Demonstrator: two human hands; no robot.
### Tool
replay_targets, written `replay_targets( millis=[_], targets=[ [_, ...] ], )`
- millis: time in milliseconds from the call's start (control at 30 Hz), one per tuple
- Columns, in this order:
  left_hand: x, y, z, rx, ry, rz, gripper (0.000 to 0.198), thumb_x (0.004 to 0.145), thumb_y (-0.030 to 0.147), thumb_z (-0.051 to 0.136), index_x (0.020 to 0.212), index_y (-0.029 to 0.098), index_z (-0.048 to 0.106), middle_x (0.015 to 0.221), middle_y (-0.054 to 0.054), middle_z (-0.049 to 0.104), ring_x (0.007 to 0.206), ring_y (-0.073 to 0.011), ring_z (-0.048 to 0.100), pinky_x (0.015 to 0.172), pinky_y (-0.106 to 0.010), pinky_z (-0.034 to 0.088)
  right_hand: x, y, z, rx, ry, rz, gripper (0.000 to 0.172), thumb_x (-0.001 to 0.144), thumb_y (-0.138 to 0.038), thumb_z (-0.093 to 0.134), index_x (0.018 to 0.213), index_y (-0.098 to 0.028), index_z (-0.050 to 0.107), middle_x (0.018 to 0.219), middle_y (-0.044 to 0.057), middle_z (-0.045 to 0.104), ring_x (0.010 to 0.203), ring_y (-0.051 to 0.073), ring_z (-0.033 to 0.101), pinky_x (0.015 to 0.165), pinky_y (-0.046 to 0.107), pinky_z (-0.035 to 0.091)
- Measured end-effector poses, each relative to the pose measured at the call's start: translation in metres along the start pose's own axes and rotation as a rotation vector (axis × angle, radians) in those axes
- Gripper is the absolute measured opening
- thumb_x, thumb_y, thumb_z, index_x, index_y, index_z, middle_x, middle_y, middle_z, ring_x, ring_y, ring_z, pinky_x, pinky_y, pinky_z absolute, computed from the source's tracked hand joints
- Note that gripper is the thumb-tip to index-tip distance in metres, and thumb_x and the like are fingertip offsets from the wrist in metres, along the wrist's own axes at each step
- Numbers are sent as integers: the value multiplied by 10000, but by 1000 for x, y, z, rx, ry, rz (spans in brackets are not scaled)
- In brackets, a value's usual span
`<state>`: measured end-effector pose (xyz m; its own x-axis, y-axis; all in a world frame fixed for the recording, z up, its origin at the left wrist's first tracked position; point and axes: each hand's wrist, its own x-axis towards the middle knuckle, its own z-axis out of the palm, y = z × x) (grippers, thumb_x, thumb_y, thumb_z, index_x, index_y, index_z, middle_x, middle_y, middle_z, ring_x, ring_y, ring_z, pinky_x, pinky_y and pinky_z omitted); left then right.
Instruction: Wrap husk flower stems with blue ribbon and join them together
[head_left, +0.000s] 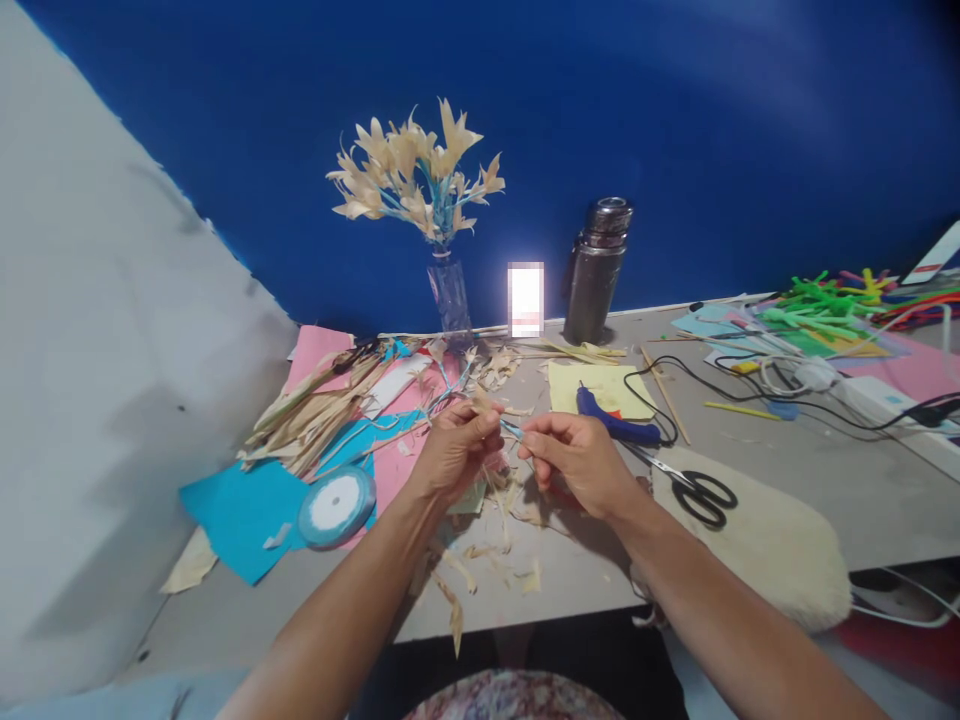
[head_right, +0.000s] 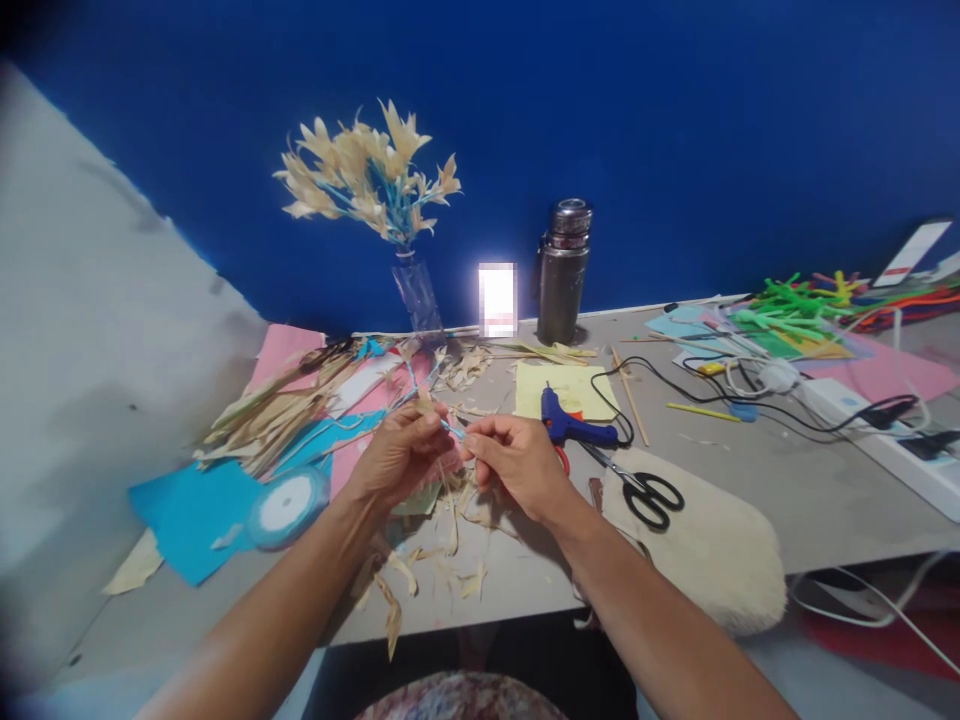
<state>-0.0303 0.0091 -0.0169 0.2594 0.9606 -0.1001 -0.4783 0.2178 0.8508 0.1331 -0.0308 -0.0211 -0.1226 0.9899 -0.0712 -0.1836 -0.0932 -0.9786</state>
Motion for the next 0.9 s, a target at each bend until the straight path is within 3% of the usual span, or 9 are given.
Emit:
replay_targets(
  millis=[167,333,433,533,733,900],
  targets=[
    [2,-1,1,61,29,99,379,607,266,882,553,147,527,509,69,467,482,-55,428,512,-199,361,-6,-2,4,-291,32,-146,145,848,-301,641,844,-172,707,544,-31,635,406,82,526,394,175,387],
    [1,-1,2,59,53,103,332,590,277,892,645,141,594,538,68,482,489,-51,430,508,-190,356,-7,3,4,-458,113,-317,110,862,-222,615,835,-188,717,606,-22,665,510,114,620,494,196,450],
    [-2,-4,3,7,0,47,353,587,317,896,774,149,648,603,54,538,507,-54,459,524,-191,382,-5,7,4,-539,213,-434,108,869,-217,615,842,-191,716,634,-12,678,553,132,647,542,215,472],
    [-7,-10,5,8,-36,-51,322,636,329,871,775,153,639,637,36,565,531,-70,502,541,-206,415,-4,10,4,-571,271,-519,111,884,-218,607,857,-191,712,654,-6,681,575,138,659,583,227,484],
    [-11,-22,11,-25,-28,-113,280,629,256,873,721,134,639,632,28,584,531,-61,509,554,-196,431,-5,7,6,-528,284,-509,102,883,-216,611,860,-191,707,639,-10,673,532,131,642,583,236,486],
    [-7,-12,6,-7,-3,-79,256,645,240,859,741,139,645,610,42,552,511,-61,486,520,-202,411,-6,8,6,-525,280,-464,112,883,-258,614,866,-209,713,638,4,682,550,155,648,539,245,474]
  ],
)
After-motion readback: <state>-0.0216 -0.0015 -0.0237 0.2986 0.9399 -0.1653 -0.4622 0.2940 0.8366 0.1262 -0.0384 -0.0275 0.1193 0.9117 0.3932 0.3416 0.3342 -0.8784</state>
